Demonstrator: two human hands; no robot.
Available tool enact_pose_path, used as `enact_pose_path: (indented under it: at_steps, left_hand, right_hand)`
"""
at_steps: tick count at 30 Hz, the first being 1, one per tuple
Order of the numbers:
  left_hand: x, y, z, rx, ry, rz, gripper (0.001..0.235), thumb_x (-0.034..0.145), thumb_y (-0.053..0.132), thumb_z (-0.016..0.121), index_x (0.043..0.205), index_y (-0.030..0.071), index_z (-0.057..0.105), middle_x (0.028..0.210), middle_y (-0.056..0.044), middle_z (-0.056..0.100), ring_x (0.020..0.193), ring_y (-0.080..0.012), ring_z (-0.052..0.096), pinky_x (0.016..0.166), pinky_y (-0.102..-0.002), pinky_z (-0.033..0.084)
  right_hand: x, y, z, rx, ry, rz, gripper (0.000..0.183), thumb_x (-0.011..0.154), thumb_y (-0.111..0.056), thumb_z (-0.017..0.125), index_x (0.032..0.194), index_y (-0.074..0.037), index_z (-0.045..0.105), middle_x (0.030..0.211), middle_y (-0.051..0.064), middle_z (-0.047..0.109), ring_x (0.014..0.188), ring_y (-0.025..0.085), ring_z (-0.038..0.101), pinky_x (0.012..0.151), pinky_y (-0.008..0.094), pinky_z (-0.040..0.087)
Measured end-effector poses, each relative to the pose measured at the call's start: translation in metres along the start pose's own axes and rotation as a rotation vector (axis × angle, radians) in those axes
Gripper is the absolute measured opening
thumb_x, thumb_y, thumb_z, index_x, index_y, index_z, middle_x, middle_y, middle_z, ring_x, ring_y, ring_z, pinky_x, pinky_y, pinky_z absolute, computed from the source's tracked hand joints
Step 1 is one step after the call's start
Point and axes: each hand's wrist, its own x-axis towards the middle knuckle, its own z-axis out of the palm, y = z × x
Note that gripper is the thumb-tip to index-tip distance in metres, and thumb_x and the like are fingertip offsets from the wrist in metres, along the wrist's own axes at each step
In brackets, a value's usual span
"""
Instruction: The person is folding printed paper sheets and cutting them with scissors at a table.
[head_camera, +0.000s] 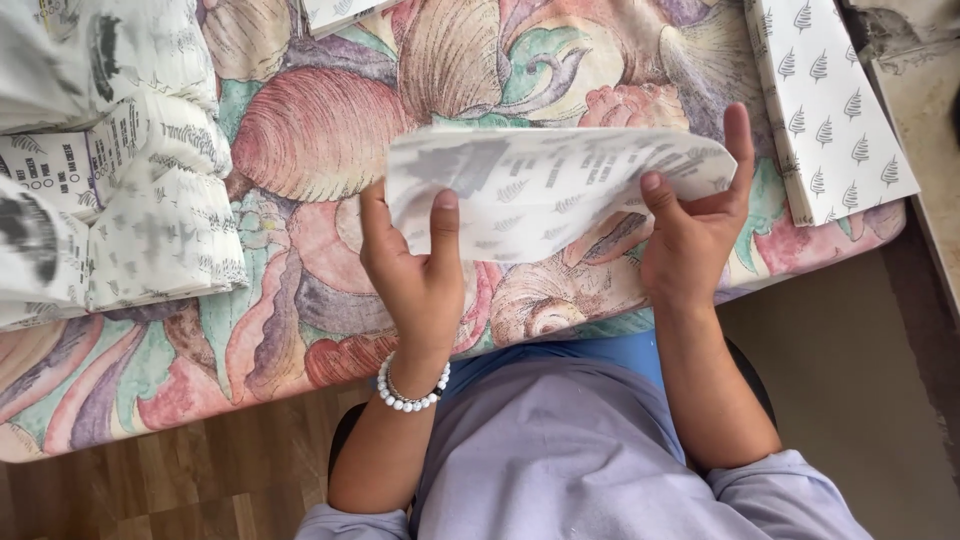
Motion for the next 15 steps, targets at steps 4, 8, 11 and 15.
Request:
enact_pose_path:
  at_steps: [4, 8, 11, 15]
  left_hand:
    - [-0.002, -0.001, 0.001, 0.009, 0.094, 0.014, 0.020, 0.102, 0.021, 0.065, 0.105, 0.006, 0.052, 0.093, -0.006, 0.064, 0.088, -0.0192, 0.068, 0.075, -0.030, 0.057]
    - [0.000, -0.004, 0.002, -0.012, 0.109, 0.112, 0.028, 0.100, 0.015, 0.071, 0.118, 0.004, 0.052, 0.110, -0.011, 0.063, 0.106, -0.0258, 0.068, 0.093, -0.035, 0.061]
    - [-0.002, -0.010, 0.004, -0.006, 0.023, 0.028, 0.044, 0.090, 0.013, 0.082, 0.123, 0.003, 0.053, 0.113, -0.014, 0.069, 0.107, -0.0255, 0.070, 0.094, -0.037, 0.060]
    - [-0.004, -0.016, 0.007, 0.172, 0.147, 0.156, 0.043, 0.088, 0.007, 0.085, 0.119, -0.002, 0.055, 0.111, -0.017, 0.069, 0.107, -0.0300, 0.071, 0.094, -0.039, 0.062]
  right_hand:
    - [-0.003, -0.002, -0.002, 0.046, 0.028, -0.020, 0.085, 0.094, 0.011, 0.082, 0.162, -0.012, 0.038, 0.160, 0.001, 0.048, 0.109, 0.014, 0.056, 0.101, 0.028, 0.054]
    - [-0.003, -0.004, -0.001, 0.037, 0.009, -0.024, 0.087, 0.094, 0.010, 0.084, 0.163, -0.012, 0.035, 0.149, 0.005, 0.056, 0.106, 0.016, 0.058, 0.099, 0.032, 0.056]
    - [-0.002, -0.006, 0.002, -0.018, 0.015, 0.059, 0.094, 0.085, 0.017, 0.085, 0.161, -0.013, 0.038, 0.140, 0.004, 0.058, 0.102, 0.014, 0.060, 0.091, 0.029, 0.061]
    - [-0.004, -0.014, 0.006, -0.129, -0.018, -0.049, 0.080, 0.092, 0.015, 0.084, 0.155, -0.011, 0.044, 0.148, 0.011, 0.055, 0.110, 0.021, 0.063, 0.093, 0.032, 0.061]
